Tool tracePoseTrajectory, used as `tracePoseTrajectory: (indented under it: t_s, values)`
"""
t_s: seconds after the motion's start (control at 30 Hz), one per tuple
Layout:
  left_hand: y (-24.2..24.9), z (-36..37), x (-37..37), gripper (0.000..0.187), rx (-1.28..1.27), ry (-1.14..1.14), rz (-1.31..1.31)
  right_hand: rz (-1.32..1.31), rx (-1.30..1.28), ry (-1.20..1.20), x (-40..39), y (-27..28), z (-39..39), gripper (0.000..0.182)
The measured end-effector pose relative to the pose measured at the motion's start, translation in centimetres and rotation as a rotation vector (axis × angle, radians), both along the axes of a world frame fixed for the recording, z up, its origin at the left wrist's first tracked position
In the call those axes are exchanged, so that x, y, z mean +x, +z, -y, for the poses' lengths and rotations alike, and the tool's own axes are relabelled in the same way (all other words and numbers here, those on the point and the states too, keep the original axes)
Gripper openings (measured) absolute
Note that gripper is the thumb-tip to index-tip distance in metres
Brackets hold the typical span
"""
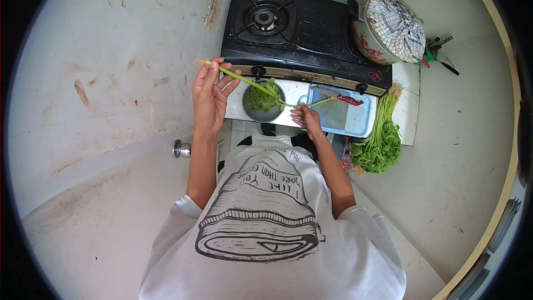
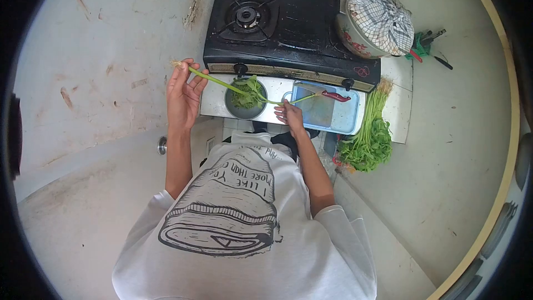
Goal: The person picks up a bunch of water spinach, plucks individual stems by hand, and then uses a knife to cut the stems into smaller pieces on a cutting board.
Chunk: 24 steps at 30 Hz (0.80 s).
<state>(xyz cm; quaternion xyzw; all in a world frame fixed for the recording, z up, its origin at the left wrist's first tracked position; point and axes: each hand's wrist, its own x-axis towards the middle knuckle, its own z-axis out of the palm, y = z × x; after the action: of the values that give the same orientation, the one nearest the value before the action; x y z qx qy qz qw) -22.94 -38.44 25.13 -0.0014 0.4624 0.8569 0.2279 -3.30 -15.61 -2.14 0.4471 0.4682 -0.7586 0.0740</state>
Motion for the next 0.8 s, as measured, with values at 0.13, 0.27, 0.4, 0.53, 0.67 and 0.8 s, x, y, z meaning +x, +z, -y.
tracePoseTrajectory:
  t_s: [0.13,0.27,0.4,0.53,0.67,0.8]
  values:
    - [-0.7,-1.2,0.1,0.03,-0.003,-0.058,0.012,0.007,0.064,0.031,1.7,0.7,-0.5,0.045]
    - [-1.2,-2.4,0.2,0.029,-0.011,-0.099,0.024,0.045,0.053,0.06,2.9,1.8,-1.0,0.043]
    - [-1.7,-3.5,0.2,0.028,-0.003,-0.138,0.025,0.039,0.181,0.147,3.8,2.0,-1.7,0.038]
    - [-1.8,-4.4,0.3,0.029,-0.002,-0.153,0.021,-0.046,0.403,-0.043,5.0,1.9,-4.0,0.027]
    - [-2.1,-5.2,0.6,0.029,0.0,-0.169,0.029,-0.155,0.717,-0.169,6.8,-0.7,-8.1,0.024]
    - [-2.5,-6.3,1.4,0.029,0.029,-0.189,0.048,-0.061,0.826,-0.189,7.2,2.4,-10.7,0.023]
